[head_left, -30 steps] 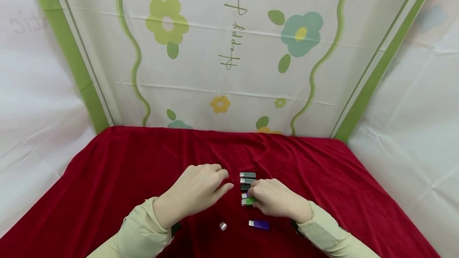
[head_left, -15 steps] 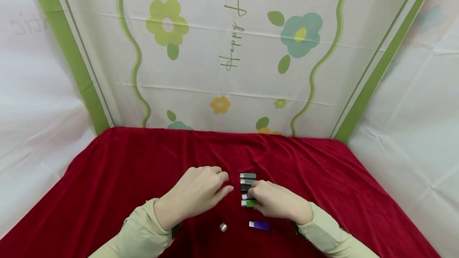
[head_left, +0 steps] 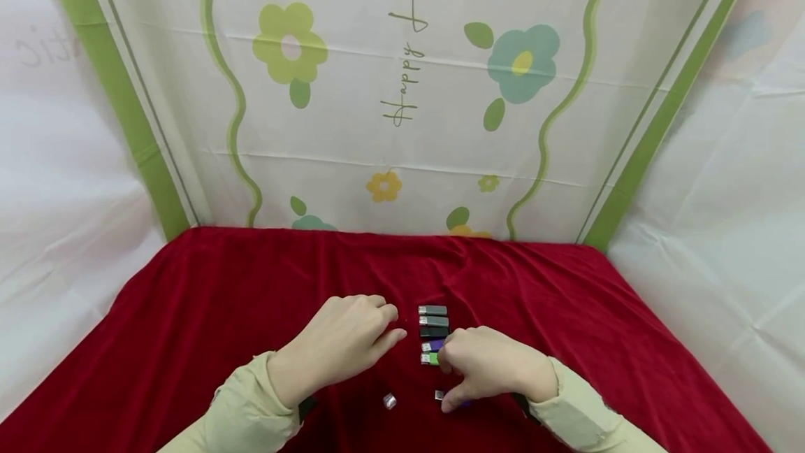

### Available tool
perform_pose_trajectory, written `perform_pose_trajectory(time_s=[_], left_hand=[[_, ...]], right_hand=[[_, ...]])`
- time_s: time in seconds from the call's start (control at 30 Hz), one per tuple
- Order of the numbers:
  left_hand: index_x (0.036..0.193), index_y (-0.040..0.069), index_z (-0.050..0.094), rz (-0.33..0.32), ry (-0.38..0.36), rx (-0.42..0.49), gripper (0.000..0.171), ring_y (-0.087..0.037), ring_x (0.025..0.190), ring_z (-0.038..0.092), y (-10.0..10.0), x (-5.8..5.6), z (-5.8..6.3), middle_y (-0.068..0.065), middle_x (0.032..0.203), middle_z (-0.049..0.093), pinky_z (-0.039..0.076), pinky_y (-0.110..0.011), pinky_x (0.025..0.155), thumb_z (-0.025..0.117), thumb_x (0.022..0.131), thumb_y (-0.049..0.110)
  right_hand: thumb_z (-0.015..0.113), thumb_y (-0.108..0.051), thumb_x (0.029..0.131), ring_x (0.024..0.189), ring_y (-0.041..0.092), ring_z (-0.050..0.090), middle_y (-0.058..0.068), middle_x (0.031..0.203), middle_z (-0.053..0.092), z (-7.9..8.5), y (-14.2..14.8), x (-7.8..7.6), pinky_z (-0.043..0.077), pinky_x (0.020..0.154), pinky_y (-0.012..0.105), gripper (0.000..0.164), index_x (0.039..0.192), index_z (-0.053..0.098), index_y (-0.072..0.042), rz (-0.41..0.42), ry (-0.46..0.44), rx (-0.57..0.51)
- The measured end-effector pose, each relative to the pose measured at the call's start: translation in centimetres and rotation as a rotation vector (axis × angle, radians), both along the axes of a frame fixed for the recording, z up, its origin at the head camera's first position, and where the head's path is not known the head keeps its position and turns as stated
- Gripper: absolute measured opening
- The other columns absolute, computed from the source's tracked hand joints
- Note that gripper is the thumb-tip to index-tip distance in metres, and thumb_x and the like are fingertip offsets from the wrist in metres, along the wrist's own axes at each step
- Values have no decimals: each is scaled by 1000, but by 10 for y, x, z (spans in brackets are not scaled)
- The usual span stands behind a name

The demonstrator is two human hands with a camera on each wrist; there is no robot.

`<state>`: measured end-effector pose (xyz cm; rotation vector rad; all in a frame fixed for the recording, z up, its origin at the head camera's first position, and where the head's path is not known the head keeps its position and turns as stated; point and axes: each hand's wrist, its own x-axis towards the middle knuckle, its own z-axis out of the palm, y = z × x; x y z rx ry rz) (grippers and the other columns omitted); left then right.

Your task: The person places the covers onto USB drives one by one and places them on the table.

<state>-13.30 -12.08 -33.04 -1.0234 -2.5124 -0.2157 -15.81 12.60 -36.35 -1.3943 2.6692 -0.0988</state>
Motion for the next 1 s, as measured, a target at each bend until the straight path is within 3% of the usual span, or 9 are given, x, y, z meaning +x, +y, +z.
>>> perform_pose_trajectory(time_s=[0.13, 0.37, 0.7, 1.0], left_hand=[[66, 19, 53, -4, -3, 3, 32, -5, 47, 32, -1, 0, -1, 10, 61, 36, 30, -19, 39, 73, 89, 29], [64, 20, 47, -15, -9, 4, 37, -5, 48, 30, 0, 1, 1, 10, 60, 33, 28, -18, 39, 73, 89, 28], [65, 20, 49, -15, -32, -13, 35, -5, 48, 32, 1, 1, 1, 10, 60, 35, 29, -18, 40, 72, 90, 28], [64, 20, 49, -10, -41, -20, 35, -5, 48, 32, 0, 1, -1, 10, 60, 34, 28, -19, 39, 71, 90, 29]], right_hand=[[89, -44, 67, 55, -2, 42, -20, 66, 47, -7, -4, 1, 37, 50, 16, 34, 69, 63, -22, 18, 12, 38], [91, -23, 67, 50, -4, 37, -20, 56, 41, -10, -7, 2, 34, 47, 14, 35, 64, 56, -22, 49, -33, 22], [93, -21, 62, 47, -6, 36, -21, 51, 40, -15, -9, 2, 35, 47, 13, 34, 66, 60, -22, 65, -34, 48], [88, -9, 60, 50, -2, 16, -17, 46, 27, -14, -9, 1, 23, 41, 15, 45, 55, 47, -24, 144, -10, 18]])
